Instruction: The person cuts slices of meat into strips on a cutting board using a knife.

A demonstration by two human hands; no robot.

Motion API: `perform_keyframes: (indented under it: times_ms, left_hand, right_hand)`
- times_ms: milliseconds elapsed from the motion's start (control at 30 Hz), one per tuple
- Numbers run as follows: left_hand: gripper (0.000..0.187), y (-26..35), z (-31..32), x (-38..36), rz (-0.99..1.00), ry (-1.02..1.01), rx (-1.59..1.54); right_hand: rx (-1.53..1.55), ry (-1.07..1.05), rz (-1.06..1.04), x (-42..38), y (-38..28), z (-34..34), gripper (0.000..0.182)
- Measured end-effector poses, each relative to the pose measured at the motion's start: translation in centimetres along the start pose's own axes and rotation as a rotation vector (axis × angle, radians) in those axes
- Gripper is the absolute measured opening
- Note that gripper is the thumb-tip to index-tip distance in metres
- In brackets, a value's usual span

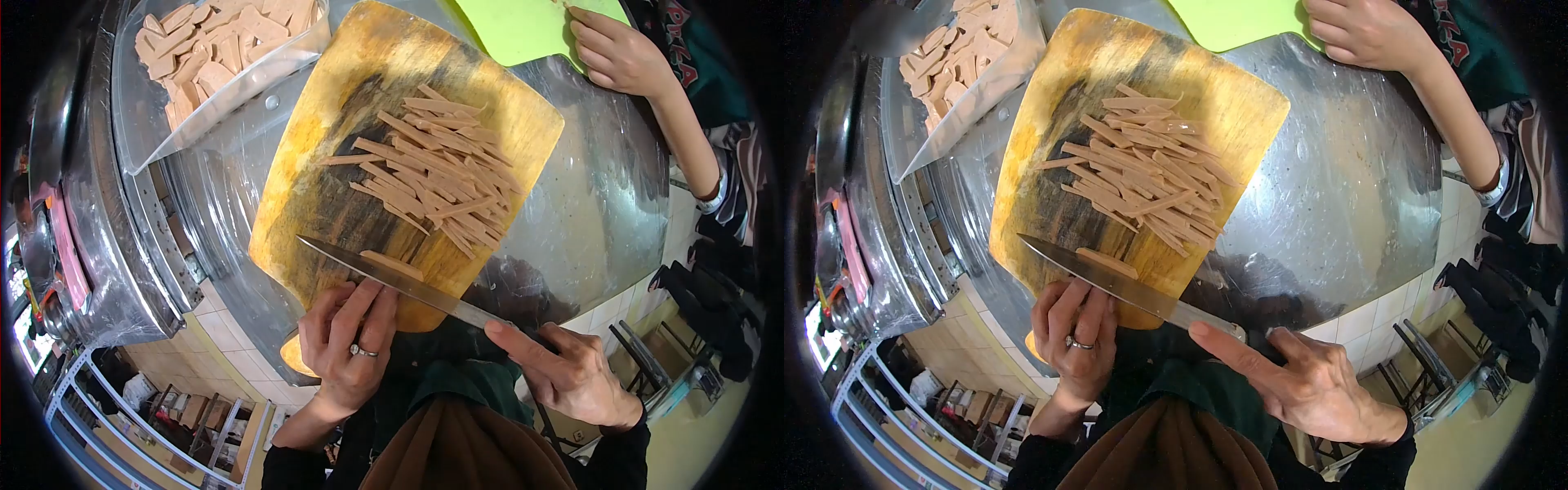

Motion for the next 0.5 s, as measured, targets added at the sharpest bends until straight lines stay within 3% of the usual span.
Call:
perform_keyframes:
  times_ms: [200, 500]
  left_hand:
    - [0.046, -0.3, 0.3, -0.2, 0.016, 0.063, 0.030]
    - [0.049, 0.1, 0.4, 0.1, 0.006, 0.046, 0.076]
  right_hand:
    - [-0.010, 0.066, -0.050, 1.3, -0.1, 0.8, 0.097]
    - [0.109, 0.149, -0.106, 5.5, -0.4, 0.1, 0.078]
Point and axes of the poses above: each hand's wrist, its own x-axis towards the middle knuckle, its own z-axis out of the palm, y = z × x, the point moved 4 cm from there along x, towards the middle knuckle, and after that the axes turned 1 degree about y, right-handed, at the moved point
